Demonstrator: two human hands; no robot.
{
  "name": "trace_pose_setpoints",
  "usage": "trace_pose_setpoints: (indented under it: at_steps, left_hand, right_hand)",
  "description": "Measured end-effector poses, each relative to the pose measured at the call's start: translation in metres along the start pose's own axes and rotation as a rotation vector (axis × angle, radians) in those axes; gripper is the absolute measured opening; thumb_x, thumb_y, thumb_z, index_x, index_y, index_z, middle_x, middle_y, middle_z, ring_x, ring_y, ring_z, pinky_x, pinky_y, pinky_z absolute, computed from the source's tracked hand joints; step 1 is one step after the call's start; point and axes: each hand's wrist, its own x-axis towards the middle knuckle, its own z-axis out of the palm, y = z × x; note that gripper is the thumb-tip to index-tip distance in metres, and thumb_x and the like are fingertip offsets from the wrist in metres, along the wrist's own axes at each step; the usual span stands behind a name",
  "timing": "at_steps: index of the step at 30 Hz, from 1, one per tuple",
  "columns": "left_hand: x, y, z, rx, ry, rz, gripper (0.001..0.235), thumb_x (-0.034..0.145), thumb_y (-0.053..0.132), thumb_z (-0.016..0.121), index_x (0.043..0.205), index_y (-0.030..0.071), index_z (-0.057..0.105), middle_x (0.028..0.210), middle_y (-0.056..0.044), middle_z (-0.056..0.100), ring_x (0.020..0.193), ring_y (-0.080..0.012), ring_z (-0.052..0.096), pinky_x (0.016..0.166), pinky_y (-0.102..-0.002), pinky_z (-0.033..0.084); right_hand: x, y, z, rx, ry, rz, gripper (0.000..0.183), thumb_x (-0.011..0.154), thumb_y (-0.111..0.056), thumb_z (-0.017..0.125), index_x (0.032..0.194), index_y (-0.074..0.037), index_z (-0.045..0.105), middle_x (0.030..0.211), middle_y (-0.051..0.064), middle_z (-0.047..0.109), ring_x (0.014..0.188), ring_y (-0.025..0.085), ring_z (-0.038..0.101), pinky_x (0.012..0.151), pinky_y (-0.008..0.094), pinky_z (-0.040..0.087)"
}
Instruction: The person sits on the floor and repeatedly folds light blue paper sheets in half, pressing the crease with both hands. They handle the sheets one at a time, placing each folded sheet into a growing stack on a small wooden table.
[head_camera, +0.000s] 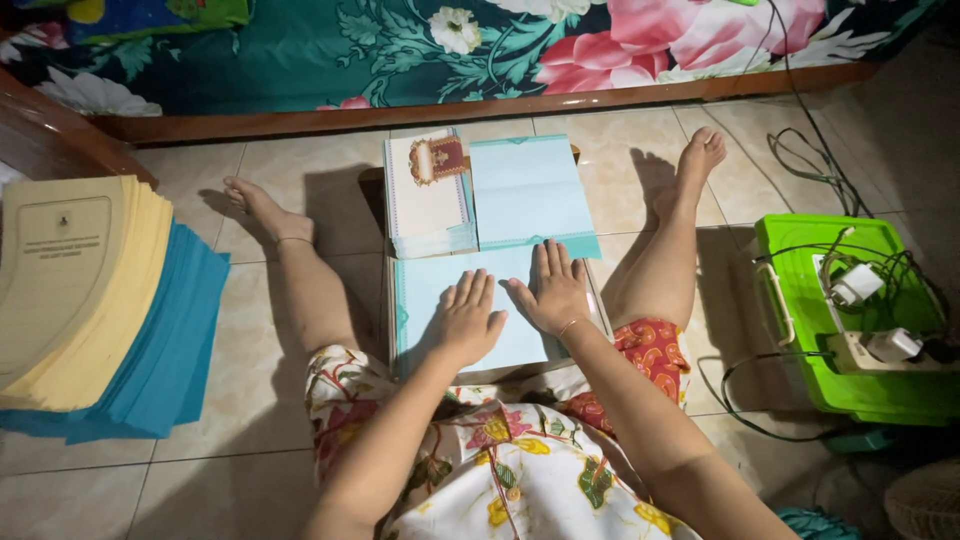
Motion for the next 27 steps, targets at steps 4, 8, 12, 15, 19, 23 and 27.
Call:
trace_pose_setpoints:
  at_steps: [4,8,12,15,19,23,27]
  left_hand:
    - [-0.006,-0.023,-0.017,0.033,0.035,-0.068,0.074,0.104,0.050,0.027,0.163,0.007,0.018,0.172,-0.013,0.013,0.159,-0.0297,0.008,0.124,-0.050,0.011]
    - [-0.001,-0.033,-0.014,-0.002,0.098,-0.204,0.073,0.105,0.048,0.027,0.163,0.004,0.018,0.172,-0.015,0.010,0.159,-0.0308,0.005,0.124,-0.052,0.009]
    - [0.012,0.017,0.002,0.043,0.104,-0.085,0.070,0.103,0.043,0.041,0.159,0.002,0.029,0.168,-0.018,0.025,0.157,-0.0322,0.019,0.123,-0.051,0.017]
    - [0.019,0.024,0.011,-0.030,0.020,-0.068,0.071,0.105,0.043,0.027,0.162,0.002,0.016,0.172,-0.017,0.009,0.159,-0.0304,0.004,0.126,-0.050,0.007]
    - [0.002,0.000,-0.007,0.002,0.035,-0.130,0.069,0.106,0.044,0.026,0.163,0.006,0.017,0.172,-0.013,0.010,0.159,-0.0289,0.005,0.125,-0.050,0.007]
    - [-0.013,-0.036,-0.013,-0.069,0.070,-0.231,0.068,0.106,0.045,0.021,0.165,0.012,0.013,0.173,-0.008,0.005,0.159,-0.0267,0.000,0.125,-0.051,0.004]
    - [-0.019,-0.042,-0.017,0.001,0.009,-0.260,0.066,0.107,0.043,0.018,0.166,0.014,0.007,0.173,-0.008,0.000,0.159,-0.0282,-0.002,0.125,-0.053,0.003]
  right_hand:
    - [-0.004,-0.004,-0.008,-0.004,-0.007,0.005,0.095,0.096,-0.077,0.006,0.165,-0.012,0.013,0.173,0.008,0.010,0.160,0.022,0.007,0.126,0.048,0.007]
    - [-0.003,-0.004,-0.005,-0.009,-0.001,0.000,0.095,0.097,-0.076,0.007,0.165,-0.011,0.013,0.173,0.009,0.010,0.160,0.022,0.007,0.126,0.049,0.008]
    - [-0.002,-0.002,-0.003,-0.007,0.006,-0.003,0.093,0.098,-0.074,0.007,0.165,-0.010,0.012,0.173,0.009,0.011,0.160,0.023,0.007,0.125,0.049,0.008]
    - [0.000,-0.001,-0.001,0.007,-0.003,-0.001,0.092,0.098,-0.073,0.009,0.165,-0.011,0.011,0.173,0.008,0.008,0.160,0.022,0.004,0.126,0.049,0.007]
    - [0.001,0.000,0.002,0.001,-0.009,-0.006,0.094,0.097,-0.075,0.006,0.165,-0.012,0.010,0.174,0.008,0.007,0.160,0.022,0.003,0.126,0.048,0.007]
    - [0.000,0.001,-0.001,0.012,0.007,-0.008,0.094,0.097,-0.076,0.010,0.165,-0.012,0.012,0.173,0.008,0.009,0.160,0.022,0.005,0.126,0.048,0.007]
    - [-0.008,-0.001,0.010,0.013,0.311,-0.102,0.076,0.100,-0.059,0.040,0.157,-0.009,0.040,0.168,0.013,0.030,0.157,0.029,0.021,0.123,0.057,0.016]
